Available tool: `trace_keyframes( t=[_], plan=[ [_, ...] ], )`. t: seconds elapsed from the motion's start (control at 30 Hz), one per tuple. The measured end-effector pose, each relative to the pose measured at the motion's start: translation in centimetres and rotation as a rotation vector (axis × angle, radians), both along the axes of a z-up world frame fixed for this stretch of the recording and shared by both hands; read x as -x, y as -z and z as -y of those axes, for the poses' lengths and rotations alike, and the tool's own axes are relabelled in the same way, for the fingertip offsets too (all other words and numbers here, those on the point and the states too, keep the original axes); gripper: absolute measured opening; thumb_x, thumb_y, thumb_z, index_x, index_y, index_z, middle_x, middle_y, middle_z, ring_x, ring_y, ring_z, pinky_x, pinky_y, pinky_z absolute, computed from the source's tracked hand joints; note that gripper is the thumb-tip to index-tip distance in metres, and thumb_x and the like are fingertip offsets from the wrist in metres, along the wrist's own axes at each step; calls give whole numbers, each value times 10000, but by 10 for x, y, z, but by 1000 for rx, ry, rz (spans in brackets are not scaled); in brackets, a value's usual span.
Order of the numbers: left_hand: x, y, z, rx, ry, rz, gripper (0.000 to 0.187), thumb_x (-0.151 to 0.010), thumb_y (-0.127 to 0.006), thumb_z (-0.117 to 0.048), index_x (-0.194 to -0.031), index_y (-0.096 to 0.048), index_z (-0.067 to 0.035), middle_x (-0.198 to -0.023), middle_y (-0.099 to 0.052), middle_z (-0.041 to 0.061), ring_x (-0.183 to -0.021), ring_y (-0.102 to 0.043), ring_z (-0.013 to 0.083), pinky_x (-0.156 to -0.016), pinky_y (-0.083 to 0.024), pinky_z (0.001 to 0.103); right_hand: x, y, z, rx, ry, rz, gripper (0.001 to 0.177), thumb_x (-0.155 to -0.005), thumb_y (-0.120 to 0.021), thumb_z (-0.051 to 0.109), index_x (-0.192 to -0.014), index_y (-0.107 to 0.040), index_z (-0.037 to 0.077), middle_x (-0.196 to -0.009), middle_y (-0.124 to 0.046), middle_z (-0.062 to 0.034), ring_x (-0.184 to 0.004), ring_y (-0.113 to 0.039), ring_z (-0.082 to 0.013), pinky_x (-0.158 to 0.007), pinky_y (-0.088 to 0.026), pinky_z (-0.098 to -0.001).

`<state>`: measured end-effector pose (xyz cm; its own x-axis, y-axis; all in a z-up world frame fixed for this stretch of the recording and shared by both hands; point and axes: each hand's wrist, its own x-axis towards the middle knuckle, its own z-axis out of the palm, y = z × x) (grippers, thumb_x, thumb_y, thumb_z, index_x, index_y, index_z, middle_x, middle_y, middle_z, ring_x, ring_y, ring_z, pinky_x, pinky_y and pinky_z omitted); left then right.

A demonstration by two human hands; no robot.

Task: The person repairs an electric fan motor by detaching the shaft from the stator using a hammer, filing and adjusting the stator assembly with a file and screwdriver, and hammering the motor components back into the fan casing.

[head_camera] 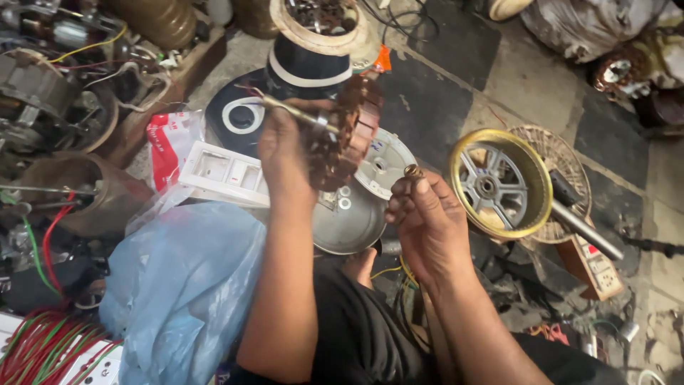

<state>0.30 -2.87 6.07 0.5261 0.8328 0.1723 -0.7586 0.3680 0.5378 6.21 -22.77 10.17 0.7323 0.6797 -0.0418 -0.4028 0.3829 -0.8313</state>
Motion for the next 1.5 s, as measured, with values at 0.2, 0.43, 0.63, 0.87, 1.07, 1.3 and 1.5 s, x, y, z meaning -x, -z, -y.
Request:
trace_keyframes(
  t=[0.2, 0.43, 0.63, 0.87, 1.07, 1.3, 1.5],
  plan=[
    [-3, 7, -1, -392, -252, -421, 295, -1149, -507, -270, -1066, -663, -34, -1079, -739, 70, -995, -654, 136, -938, -510, 291, 2, -9, 33, 2, 48, 22, 244, -996, -724, 234, -1162, -672, 63, -1010, -701, -77, -886, -658, -183, -781, -539, -360],
    [5, -18, 22, -711, -155, -683, 238, -1093, -553, -218, -993, -694, -54, -915, -728, 10, -836, -631, 92, -793, -511, 273, -5, -21, 126, 22, 240, 204, 175, -1034, -708, 140, -1169, -660, 38, -1028, -693, -89, -904, -676, -218, -804, -561, -366],
    [15, -40, 98, -887, 227, -747, 278, -1072, -578, -266, -959, -732, -65, -859, -713, 30, -807, -626, 112, -758, -502, 299, -44, -16, 261, 112, 575, 168, 166, -1078, -706, 207, -1148, -637, 73, -1011, -693, -89, -861, -673, -208, -790, -566, -351],
    [0, -38, 222, -946, 491, -895, 286, -1015, -581, -336, -1022, -740, -98, -861, -740, 39, -823, -678, 116, -761, -526, 323, -82, 31, 365, 195, 841, 190, 164, -1076, -700, 228, -1136, -635, 90, -960, -697, -73, -800, -673, -181, -719, -553, -329],
    [-18, -80, 258, -894, 617, -688, 254, -1044, -559, -245, -1003, -742, -73, -897, -763, 27, -849, -678, 103, -804, -535, 295, -114, 72, 385, 154, 867, -66, 150, -1025, -669, 226, -1101, -645, 98, -971, -696, -70, -782, -673, -195, -662, -558, -352],
    [13, -113, 236, -803, 647, -563, 251, -1054, -524, -165, -1054, -731, -23, -1043, -779, 62, -960, -698, 122, -895, -553, 287, -135, 38, 288, 124, 471, 161, 137, -1041, -666, 191, -1120, -639, 82, -1077, -685, -61, -968, -655, -168, -828, -547, -345],
    [73, -99, 165, -710, 279, -733, 275, -1102, -469, -150, -1059, -702, -10, -1064, -758, 64, -985, -678, 116, -931, -529, 278, -137, 13, 224, -38, 439, 175, 108, -1043, -679, 160, -1114, -632, 94, -1079, -667, -35, -1021, -655, -159, -865, -567, -343]
  ],
)
